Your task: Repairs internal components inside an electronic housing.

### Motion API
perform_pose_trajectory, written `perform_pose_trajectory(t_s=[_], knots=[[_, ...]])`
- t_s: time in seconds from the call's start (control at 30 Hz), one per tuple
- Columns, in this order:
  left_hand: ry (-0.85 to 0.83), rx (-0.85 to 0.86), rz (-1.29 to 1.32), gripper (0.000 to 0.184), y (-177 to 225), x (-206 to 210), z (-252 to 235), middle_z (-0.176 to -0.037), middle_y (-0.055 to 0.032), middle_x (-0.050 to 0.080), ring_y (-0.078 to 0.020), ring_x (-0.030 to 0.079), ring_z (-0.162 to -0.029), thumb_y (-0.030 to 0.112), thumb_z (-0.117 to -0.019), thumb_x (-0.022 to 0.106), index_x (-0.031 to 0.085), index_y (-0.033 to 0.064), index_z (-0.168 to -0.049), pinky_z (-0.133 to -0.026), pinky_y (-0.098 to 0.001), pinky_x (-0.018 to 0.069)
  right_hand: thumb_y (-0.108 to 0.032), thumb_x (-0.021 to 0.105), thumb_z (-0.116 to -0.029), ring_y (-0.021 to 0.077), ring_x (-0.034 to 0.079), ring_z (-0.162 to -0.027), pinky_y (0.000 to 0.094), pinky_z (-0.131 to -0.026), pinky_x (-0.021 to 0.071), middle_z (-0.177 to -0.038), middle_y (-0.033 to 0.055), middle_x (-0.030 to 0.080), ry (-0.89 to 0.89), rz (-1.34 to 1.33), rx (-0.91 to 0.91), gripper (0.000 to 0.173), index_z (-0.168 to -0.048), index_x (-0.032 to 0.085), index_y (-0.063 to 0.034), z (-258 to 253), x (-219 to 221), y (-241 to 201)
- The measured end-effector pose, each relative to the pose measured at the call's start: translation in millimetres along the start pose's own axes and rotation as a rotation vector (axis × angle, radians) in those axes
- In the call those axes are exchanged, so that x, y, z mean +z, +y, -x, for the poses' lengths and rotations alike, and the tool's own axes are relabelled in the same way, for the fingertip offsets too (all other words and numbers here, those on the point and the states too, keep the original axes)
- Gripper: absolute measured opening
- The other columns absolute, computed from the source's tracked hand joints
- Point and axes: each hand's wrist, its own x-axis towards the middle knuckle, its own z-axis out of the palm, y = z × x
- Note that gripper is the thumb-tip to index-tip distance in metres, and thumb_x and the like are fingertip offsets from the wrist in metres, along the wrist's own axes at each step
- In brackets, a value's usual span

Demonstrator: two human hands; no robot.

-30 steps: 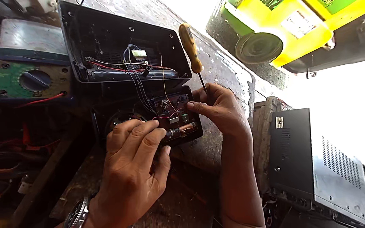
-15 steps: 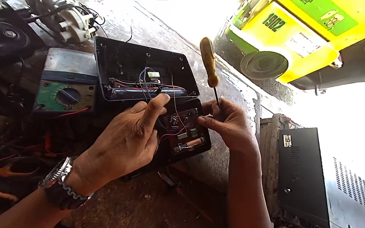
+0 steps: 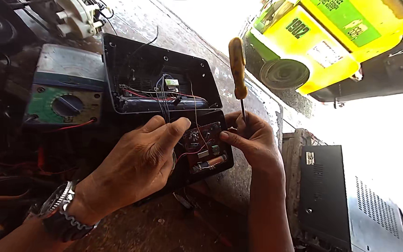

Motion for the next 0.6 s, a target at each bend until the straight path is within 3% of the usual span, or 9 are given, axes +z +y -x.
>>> perform_pose_trajectory(t_s=[0.17,0.4,0.6], knots=[[0.079,-0.035,0.129,0.052,4,11,7,-0.116,-0.0076,0.067,-0.0139,0.06,-0.091,0.018,-0.0943,0.063,0.052,0.0038,-0.143,-0.074,-0.0265,0.0525,-0.001,0.081,-0.0831,0.0159,0.068,-0.081,0.029,-0.067,0.0615,-0.114,0.0133,0.067,-0.011,0.014,-0.05,0.026,-0.091,0.057,-0.0055,0,-2,-2],[0.191,-0.063,0.197,0.056,3,25,13,-0.124,-0.0096,0.067,-0.0119,0.061,-0.091,0.018,-0.0943,0.07,0.046,0.0038,-0.143,-0.076,-0.026,0.0522,-0.002,0.081,-0.084,0.0187,0.071,-0.085,0.0318,-0.071,0.0632,-0.113,0.0139,0.069,-0.042,0.022,-0.048,0.026,-0.095,0.058,-0.0048,-1,-3,-2],[0.201,-0.066,0.207,0.054,2,25,14,-0.123,-0.007,0.071,-0.0116,0.068,-0.101,0.016,-0.0952,0.069,0.045,0.0053,-0.143,-0.084,-0.0264,0.0572,0.001,0.081,-0.0819,0.0185,0.07,-0.085,0.0314,-0.07,0.063,-0.114,0.0149,0.067,-0.046,-0.001,-0.044,0.027,-0.092,0.057,-0.0047,0,-3,-1]])
